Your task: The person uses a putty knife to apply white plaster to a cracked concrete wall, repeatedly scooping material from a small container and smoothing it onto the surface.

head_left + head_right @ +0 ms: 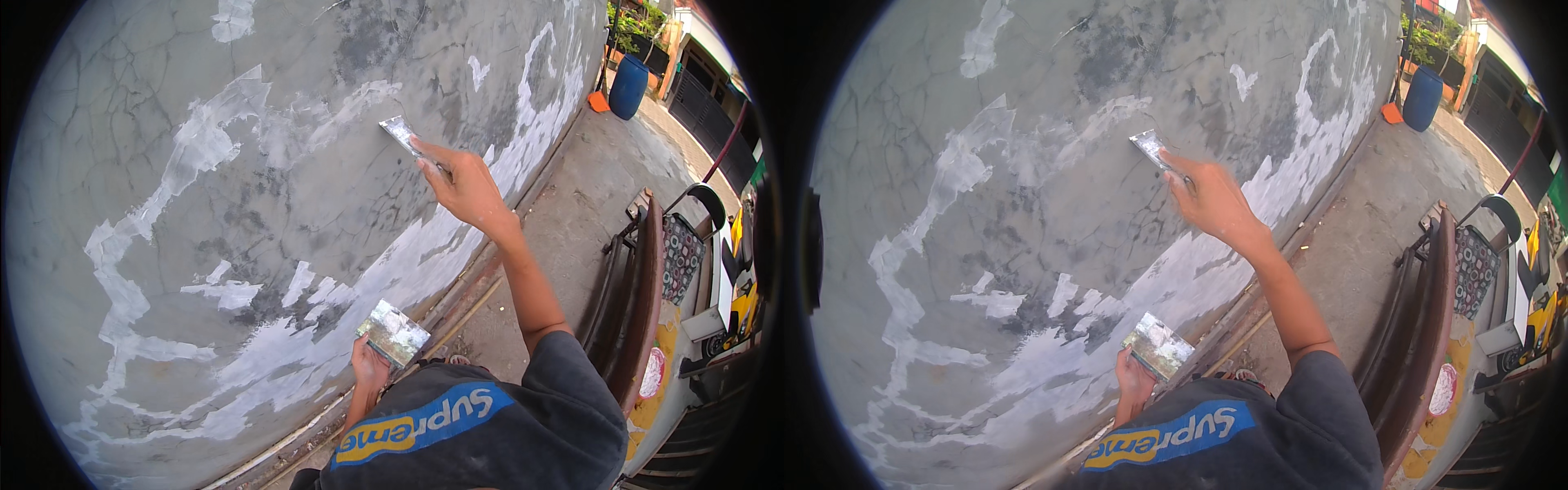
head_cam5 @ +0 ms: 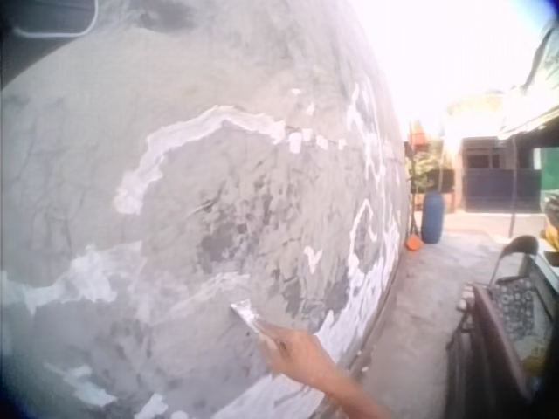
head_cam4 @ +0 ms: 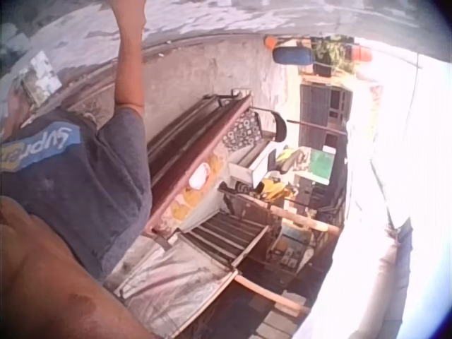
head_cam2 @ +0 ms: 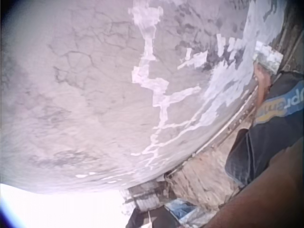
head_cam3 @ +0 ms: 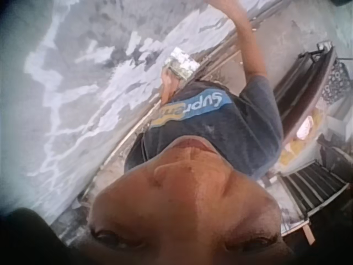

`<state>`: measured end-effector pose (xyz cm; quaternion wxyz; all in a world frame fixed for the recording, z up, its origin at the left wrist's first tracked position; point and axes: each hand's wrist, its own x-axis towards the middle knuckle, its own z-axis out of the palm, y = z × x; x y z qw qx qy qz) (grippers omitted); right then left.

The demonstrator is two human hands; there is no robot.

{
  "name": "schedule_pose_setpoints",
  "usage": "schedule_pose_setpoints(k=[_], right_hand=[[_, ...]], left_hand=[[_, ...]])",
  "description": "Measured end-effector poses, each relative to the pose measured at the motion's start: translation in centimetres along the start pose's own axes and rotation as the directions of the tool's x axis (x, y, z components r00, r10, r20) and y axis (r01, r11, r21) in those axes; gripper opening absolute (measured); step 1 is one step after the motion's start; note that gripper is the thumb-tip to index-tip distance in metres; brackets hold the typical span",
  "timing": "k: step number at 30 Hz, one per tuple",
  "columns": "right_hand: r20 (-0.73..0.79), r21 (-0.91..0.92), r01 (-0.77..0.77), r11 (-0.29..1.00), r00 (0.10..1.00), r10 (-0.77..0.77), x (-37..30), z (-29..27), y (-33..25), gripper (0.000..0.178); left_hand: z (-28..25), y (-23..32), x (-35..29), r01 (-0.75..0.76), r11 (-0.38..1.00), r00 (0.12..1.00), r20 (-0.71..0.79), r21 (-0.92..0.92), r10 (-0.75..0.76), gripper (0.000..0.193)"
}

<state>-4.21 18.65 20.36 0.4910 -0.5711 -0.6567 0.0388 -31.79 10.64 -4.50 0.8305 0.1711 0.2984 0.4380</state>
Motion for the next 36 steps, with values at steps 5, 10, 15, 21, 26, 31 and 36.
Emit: schedule_pose_setpoints(k=[5, 10, 15, 21, 26, 31, 36], right_hand=[[-0.133, 0.008, 0.028, 1.0, 0.991, -0.027, 0.5, -1.5, 3.0, 0.037], [-0.224, 0.096, 0.033, 0.995, 0.975, -0.01, 1.6, 0.6, 3.5, 0.037], [-0.202, -0.032, -0.035, 0.999, 0.979, 0.028, 2.2, 1.1, 1.1, 0.037], [0.121, 0.115, -0.064, 0.991, 0.991, 0.05, -1.3, -1.4, 2.1, 0.038], [0.595, 0.414, -0.556, 0.721, 0.765, 0.247, -10.3, -1.1, 3.7, 0.047], [0.671, 0.436, -0.669, 0.602, 0.688, 0.278, -16.5, -0.8, 6.4, 0.032], [0.776, 0.485, -0.76, 0.433, 0.602, 0.188, -17.5, -2.3, 7.2, 0.029]], left_hand=[[0.3, 0.0, 0.0, -0.027, 0.997, 1.0, -0.001, 0.075, 0.027, 0.063], [1.5, -0.1, -0.1, -0.012, 0.998, 0.999, -0.045, 0.067, 0.015, 0.062], [0.7, -0.9, 0.0, -0.024, 0.998, 0.998, -0.063, 0.064, 0.028, 0.061], [0.9, -0.8, -0.3, -0.06, 0.996, 0.996, -0.063, 0.064, 0.064, 0.061], [2.6, 0.3, -0.2, -0.064, 0.996, 0.994, -0.089, 0.068, 0.07, 0.061], [4.8, 1.5, 0.5, -0.024, 0.993, 0.995, -0.096, 0.114, 0.035, 0.066], [7.4, 0.8, 1.8, 0.009, 0.988, 0.994, -0.105, 0.154, 0.008, 0.058]])
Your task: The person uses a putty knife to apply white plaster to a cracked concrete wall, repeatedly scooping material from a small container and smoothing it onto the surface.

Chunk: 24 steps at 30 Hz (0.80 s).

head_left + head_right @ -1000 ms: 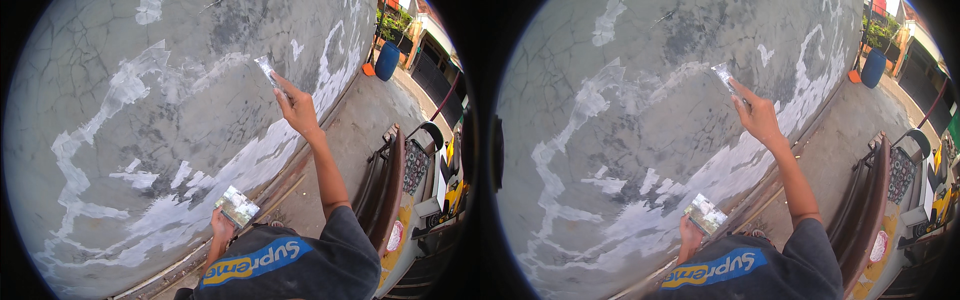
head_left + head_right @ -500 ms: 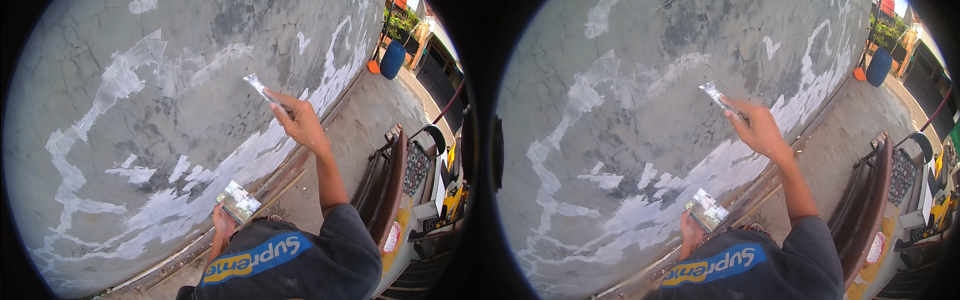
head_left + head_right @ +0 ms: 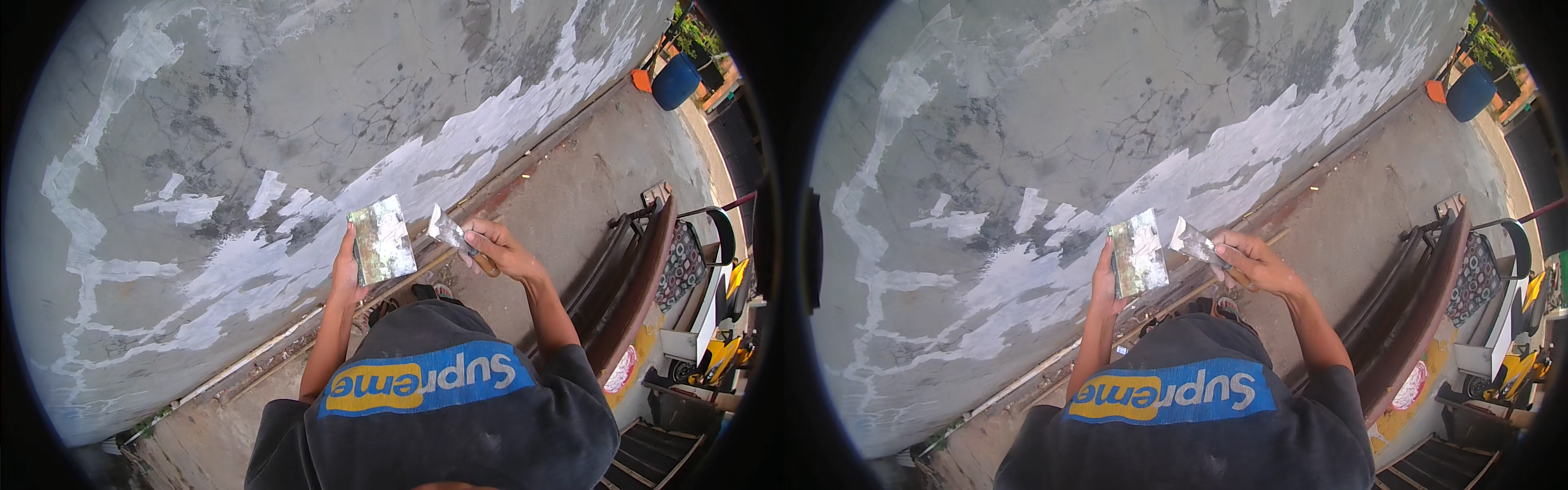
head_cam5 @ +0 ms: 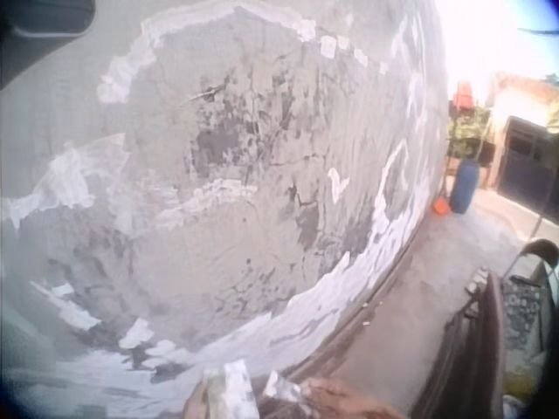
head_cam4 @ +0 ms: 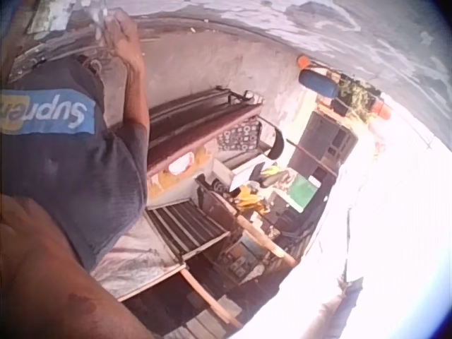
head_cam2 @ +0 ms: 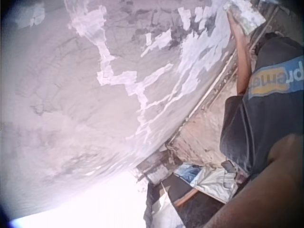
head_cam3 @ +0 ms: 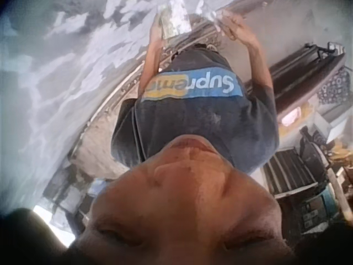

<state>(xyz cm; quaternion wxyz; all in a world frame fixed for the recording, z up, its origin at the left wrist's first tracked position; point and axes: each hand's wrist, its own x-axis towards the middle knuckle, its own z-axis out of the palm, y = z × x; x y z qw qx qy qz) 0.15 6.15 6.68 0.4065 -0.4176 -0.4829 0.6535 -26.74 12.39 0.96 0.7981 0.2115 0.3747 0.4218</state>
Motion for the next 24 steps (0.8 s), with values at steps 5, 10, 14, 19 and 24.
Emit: schedule_pose_setpoints(k=[5, 10, 14, 19, 24], right_hand=[[0.071, -0.043, -0.093, 0.995, 0.993, 0.096, -0.4, -2.2, 0.1, 0.034], [0.234, 0.018, -0.033, 0.999, 0.972, 0.028, -0.4, -4.3, 1.9, 0.032], [0.303, -0.136, -0.082, 0.987, 0.945, 0.12, -0.9, -6.6, 3.2, 0.029], [0.13, -0.072, -0.094, 0.993, 0.986, 0.103, -3.1, -8.2, 2.6, 0.02], [0.016, -0.581, 0.405, 0.706, 0.873, -0.487, -3.0, -4.2, -1.9, 0.037]], left_hand=[[5.6, -1.4, -0.6, 0.007, 0.999, 1.0, 0.02, 0.033, -0.008, 0.049], [8.4, -4.1, -1.3, 0.007, 0.999, 0.999, -0.033, -0.046, -0.009, 0.042], [8.8, -5.2, -2.2, -0.063, 0.991, 0.988, -0.145, -0.118, 0.046, 0.04], [10.4, -3.4, -3.9, -0.187, 0.981, 0.962, -0.213, -0.048, 0.173, 0.039], [9.5, -5.0, -3.3, -0.197, 0.967, 0.934, -0.331, -0.162, 0.135, 0.033]])
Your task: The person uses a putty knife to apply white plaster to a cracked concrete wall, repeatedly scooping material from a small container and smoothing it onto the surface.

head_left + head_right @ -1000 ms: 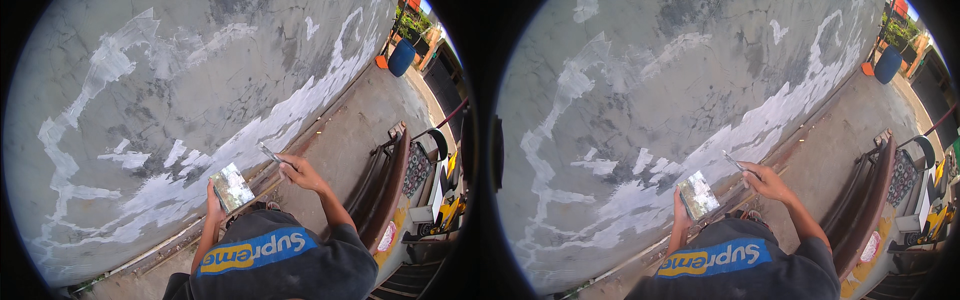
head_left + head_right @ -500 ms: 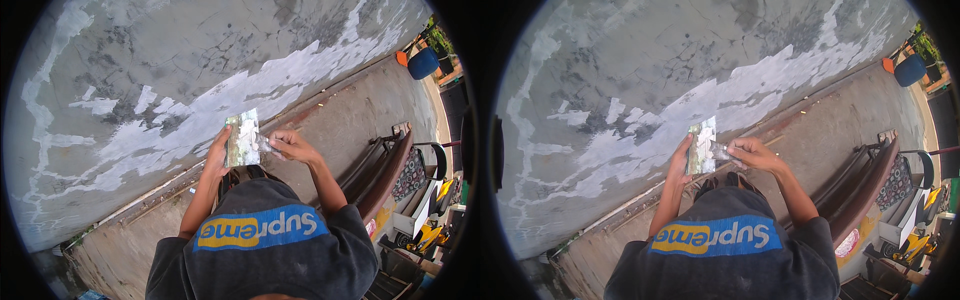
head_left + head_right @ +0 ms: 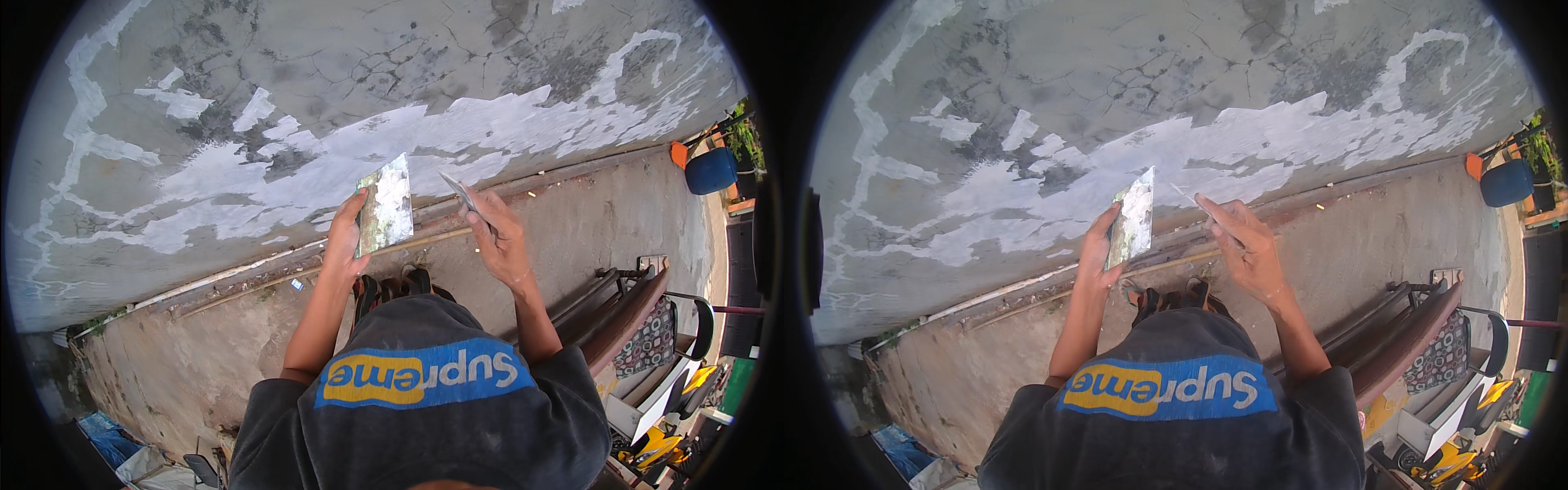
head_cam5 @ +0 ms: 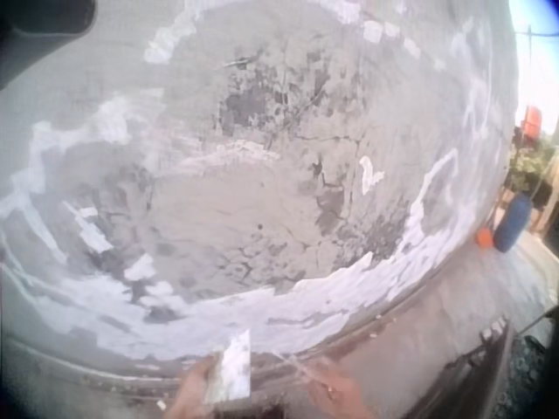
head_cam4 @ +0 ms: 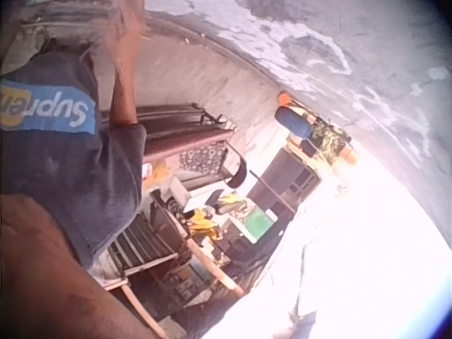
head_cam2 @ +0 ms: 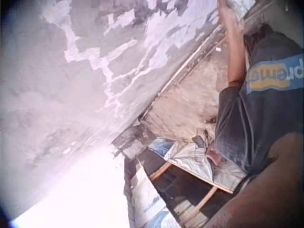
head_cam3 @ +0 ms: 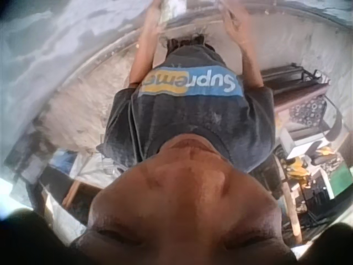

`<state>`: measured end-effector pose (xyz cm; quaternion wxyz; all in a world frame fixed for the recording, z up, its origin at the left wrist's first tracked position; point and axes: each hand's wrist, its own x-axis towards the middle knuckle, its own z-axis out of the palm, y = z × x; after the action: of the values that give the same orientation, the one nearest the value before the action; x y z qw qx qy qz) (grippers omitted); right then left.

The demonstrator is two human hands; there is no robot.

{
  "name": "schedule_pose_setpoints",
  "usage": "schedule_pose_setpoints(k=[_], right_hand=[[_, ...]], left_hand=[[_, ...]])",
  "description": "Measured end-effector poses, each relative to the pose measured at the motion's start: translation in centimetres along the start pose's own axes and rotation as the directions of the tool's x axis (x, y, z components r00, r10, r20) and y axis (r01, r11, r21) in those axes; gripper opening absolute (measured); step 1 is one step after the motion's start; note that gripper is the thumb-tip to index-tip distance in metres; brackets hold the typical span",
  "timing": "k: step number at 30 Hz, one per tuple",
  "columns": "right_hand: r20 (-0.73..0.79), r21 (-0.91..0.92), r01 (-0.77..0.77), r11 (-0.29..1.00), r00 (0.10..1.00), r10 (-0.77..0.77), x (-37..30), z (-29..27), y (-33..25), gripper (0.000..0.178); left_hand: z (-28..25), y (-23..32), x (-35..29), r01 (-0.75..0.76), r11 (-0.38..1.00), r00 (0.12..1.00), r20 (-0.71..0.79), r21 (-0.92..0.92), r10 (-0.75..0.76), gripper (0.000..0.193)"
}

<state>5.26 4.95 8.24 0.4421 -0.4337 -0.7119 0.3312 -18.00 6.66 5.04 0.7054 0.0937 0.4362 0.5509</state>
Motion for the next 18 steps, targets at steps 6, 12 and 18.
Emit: schedule_pose_setpoints(k=[6, 12, 18], right_hand=[[0.009, -0.273, 0.33, 0.904, 0.94, -0.341, 0.6, 4.6, 0.7, 0.072], [0.238, -0.418, 0.39, 0.821, 0.919, -0.315, -2.4, 3.6, 4.9, 0.063], [-0.047, -0.277, 0.312, 0.909, 0.94, -0.337, -0.5, 2.8, 2.0, 0.069]], left_hand=[[-0.7, -0.3, -0.7, 0.02, 0.995, 1.0, 0.017, -0.098, -0.018, 0.031], [-2.1, 1.3, -1.5, -0.085, 0.995, 0.996, 0.01, 0.056, 0.084, 0.041], [-0.8, 2.0, -1.8, -0.131, 0.982, 0.991, 0.025, 0.134, 0.128, 0.041]])
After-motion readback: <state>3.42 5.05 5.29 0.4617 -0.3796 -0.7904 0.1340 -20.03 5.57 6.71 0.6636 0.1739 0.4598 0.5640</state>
